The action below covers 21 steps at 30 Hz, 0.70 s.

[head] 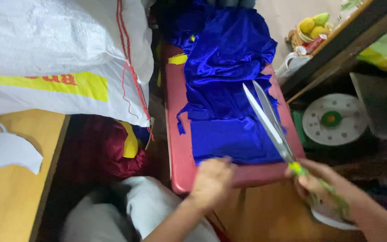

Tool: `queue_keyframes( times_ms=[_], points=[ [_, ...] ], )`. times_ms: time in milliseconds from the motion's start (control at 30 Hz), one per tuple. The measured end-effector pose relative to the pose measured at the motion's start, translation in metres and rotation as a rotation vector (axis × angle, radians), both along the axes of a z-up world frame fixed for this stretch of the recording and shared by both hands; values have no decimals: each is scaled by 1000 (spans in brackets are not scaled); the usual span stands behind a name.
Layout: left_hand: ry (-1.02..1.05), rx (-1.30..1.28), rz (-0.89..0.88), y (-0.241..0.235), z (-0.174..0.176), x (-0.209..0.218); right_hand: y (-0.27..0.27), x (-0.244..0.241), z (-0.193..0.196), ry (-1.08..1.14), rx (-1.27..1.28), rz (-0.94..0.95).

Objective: The person cuts a piece of blue fabric using scissors on a pink table. They then use a marker to trace a bird-shaped paper pattern onto the fabric.

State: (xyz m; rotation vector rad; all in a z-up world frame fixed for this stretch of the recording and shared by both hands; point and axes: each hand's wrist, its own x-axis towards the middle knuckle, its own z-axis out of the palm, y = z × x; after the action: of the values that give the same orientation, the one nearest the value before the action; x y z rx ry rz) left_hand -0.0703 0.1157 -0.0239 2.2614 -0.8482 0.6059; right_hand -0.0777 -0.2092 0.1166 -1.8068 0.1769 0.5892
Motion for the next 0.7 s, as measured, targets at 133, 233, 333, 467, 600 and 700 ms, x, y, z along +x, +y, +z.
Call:
queue_keyframes(
  times_ms=[133, 233, 333, 467, 600, 700],
  points=[
    [134, 47, 284, 65, 22, -5, 77, -71, 50, 471, -104, -353],
    [216, 80, 288, 81, 20, 3, 126, -122, 63, 739, -499, -305],
    [213, 110, 194, 85, 12, 12, 144, -174, 35, 483, -419, -391],
    [56, 229, 89, 88, -3, 27, 112, -198, -75, 610, 68, -435],
    [-173, 443, -6, 88, 2, 39, 100, -240, -108, 650, 496, -522],
    [-183, 565, -136, 95, 23, 40, 110, -251, -118, 677, 638, -971]
  ],
)
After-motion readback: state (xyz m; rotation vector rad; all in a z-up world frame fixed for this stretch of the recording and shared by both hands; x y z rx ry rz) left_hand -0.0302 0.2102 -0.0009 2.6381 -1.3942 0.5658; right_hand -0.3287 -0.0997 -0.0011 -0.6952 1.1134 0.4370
